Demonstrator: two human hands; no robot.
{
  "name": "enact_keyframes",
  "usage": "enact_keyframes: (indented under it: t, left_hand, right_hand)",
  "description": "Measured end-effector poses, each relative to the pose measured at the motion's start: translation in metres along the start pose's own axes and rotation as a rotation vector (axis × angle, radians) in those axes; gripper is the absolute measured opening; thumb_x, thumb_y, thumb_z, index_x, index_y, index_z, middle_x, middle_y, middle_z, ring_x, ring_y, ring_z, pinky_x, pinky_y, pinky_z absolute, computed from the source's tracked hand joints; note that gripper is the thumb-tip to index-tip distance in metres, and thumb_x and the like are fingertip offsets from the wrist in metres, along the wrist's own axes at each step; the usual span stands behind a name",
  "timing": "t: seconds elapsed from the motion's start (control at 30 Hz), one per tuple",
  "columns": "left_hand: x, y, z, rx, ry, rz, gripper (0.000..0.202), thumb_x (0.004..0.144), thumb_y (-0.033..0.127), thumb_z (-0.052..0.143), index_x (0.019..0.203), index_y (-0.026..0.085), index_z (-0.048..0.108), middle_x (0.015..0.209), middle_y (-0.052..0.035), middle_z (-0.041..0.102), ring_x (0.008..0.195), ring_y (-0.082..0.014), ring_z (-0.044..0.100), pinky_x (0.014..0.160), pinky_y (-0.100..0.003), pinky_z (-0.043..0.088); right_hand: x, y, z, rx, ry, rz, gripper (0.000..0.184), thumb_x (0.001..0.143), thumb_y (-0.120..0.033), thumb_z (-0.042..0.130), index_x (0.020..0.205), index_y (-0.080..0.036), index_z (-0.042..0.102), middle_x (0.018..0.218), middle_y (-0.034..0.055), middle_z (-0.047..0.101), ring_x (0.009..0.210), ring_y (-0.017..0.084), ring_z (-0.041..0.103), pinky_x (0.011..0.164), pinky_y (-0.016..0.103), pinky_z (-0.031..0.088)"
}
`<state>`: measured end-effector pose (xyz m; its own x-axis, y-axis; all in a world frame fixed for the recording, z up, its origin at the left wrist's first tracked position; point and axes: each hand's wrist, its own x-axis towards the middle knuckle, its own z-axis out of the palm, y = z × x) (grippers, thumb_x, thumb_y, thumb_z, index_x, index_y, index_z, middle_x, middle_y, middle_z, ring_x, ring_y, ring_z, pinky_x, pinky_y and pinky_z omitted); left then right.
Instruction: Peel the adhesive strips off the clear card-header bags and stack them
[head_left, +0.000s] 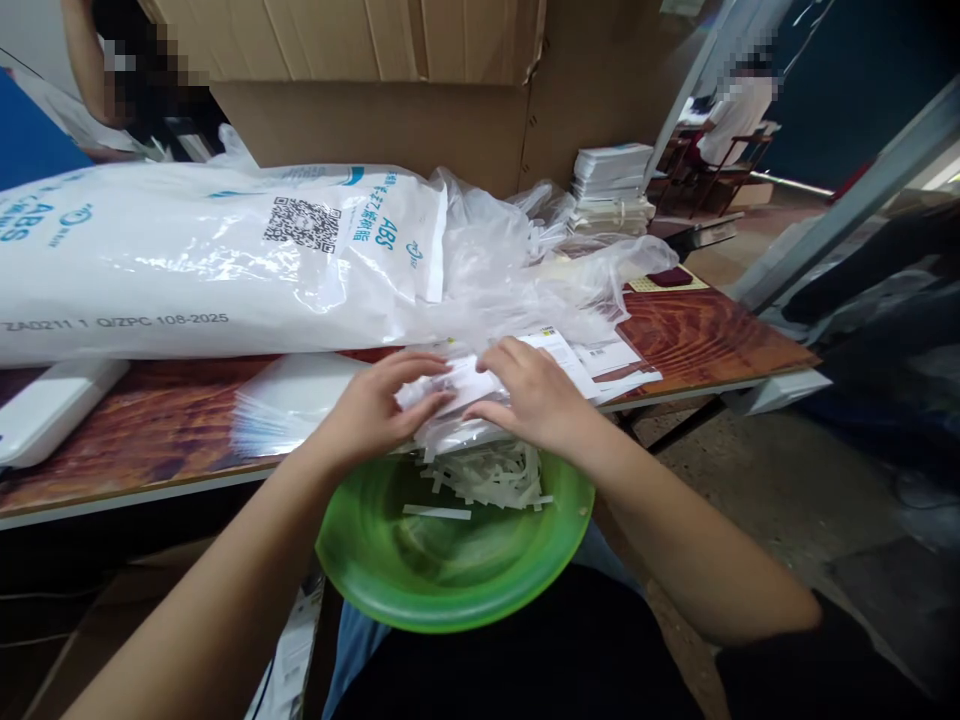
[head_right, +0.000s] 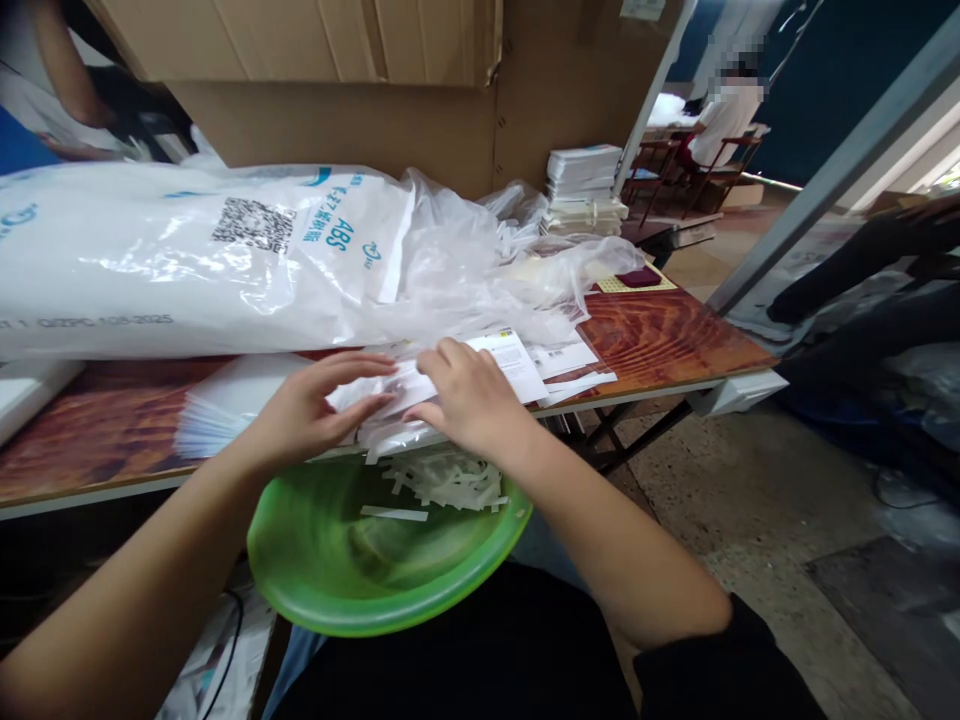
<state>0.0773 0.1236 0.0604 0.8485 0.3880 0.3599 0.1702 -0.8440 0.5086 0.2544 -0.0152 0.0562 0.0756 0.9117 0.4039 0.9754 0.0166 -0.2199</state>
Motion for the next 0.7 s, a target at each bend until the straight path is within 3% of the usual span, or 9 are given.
enact_keyframes:
  t: [0.1,0.13,0.2,0.27,0.33,0.43,0.57,0.7]
  left_hand:
    - [-0.01,-0.01,-0.025,0.293,0.065,-0.287,0.032,0.083,0.039,0.052,0.106,0.021,0.065,0.111,-0.0061,0.065,0.097,-0.0226,0.062,0.091,-0.037,0.047]
    - [-0.013,-0.015,-0.033,0.436,0.032,-0.399,0.032,0.08,0.039,0.052,0.102,0.02,0.066,0.109,-0.0072,0.065,0.096,-0.0245,0.061,0.092,-0.04,0.045]
    - [-0.018,-0.029,-0.045,0.623,-0.129,-0.524,0.037,0.078,0.042,0.051,0.101,0.017,0.066,0.108,-0.0116,0.064,0.102,-0.0297,0.057,0.092,-0.044,0.044]
    - [-0.019,-0.042,-0.05,0.692,-0.291,-0.557,0.038,0.075,0.044,0.051,0.096,0.015,0.067,0.105,-0.0138,0.064,0.104,-0.0316,0.055,0.087,-0.042,0.044]
    - [-0.018,-0.051,-0.05,0.708,-0.357,-0.584,0.034,0.072,0.043,0.054,0.089,0.017,0.067,0.099,-0.0128,0.065,0.098,-0.0304,0.056,0.081,-0.04,0.046]
    - [-0.013,-0.053,-0.046,0.747,-0.315,-0.702,0.03,0.07,0.04,0.053,0.086,0.019,0.069,0.093,-0.0115,0.067,0.087,-0.0288,0.059,0.074,-0.038,0.046]
    - [-0.011,-0.047,-0.04,0.753,-0.253,-0.785,0.036,0.071,0.04,0.051,0.09,0.016,0.069,0.096,-0.0136,0.067,0.087,-0.0286,0.059,0.074,-0.038,0.046]
    - [-0.015,-0.047,-0.038,0.748,-0.149,-0.775,0.037,0.078,0.039,0.045,0.095,0.014,0.067,0.102,-0.0145,0.064,0.092,-0.0291,0.058,0.078,-0.04,0.045]
  right_hand:
    - [-0.022,0.029,-0.018,-0.017,-0.115,-0.014,0.06,0.075,-0.051,0.069,0.122,-0.016,0.057,0.129,0.0167,0.055,0.12,0.031,0.051,0.098,0.048,0.037]
    - [-0.028,0.04,-0.023,-0.032,-0.15,-0.017,0.067,0.073,-0.052,0.071,0.127,-0.017,0.055,0.136,0.0176,0.051,0.126,0.033,0.047,0.101,0.051,0.035]
    - [-0.038,0.059,-0.03,-0.05,-0.23,-0.009,0.069,0.072,-0.047,0.074,0.132,-0.018,0.053,0.139,0.0172,0.049,0.129,0.034,0.044,0.102,0.053,0.034]
    - [-0.04,0.071,-0.034,-0.029,-0.302,0.004,0.062,0.074,-0.038,0.073,0.13,-0.02,0.055,0.137,0.0149,0.051,0.128,0.032,0.047,0.102,0.051,0.038]
    - [-0.038,0.078,-0.037,0.017,-0.354,0.019,0.056,0.073,-0.032,0.074,0.126,-0.022,0.059,0.134,0.0117,0.055,0.125,0.031,0.052,0.1,0.047,0.043]
    - [-0.03,0.085,-0.04,0.107,-0.385,0.048,0.054,0.065,-0.033,0.081,0.116,-0.027,0.066,0.125,0.0064,0.063,0.117,0.03,0.058,0.097,0.044,0.047]
    - [-0.023,0.091,-0.043,0.213,-0.37,0.101,0.053,0.056,-0.037,0.085,0.107,-0.03,0.071,0.113,0.0026,0.069,0.107,0.03,0.064,0.094,0.044,0.049]
    - [-0.024,0.092,-0.046,0.262,-0.382,0.131,0.045,0.063,-0.04,0.081,0.105,-0.029,0.072,0.113,0.0025,0.069,0.108,0.029,0.063,0.096,0.044,0.048]
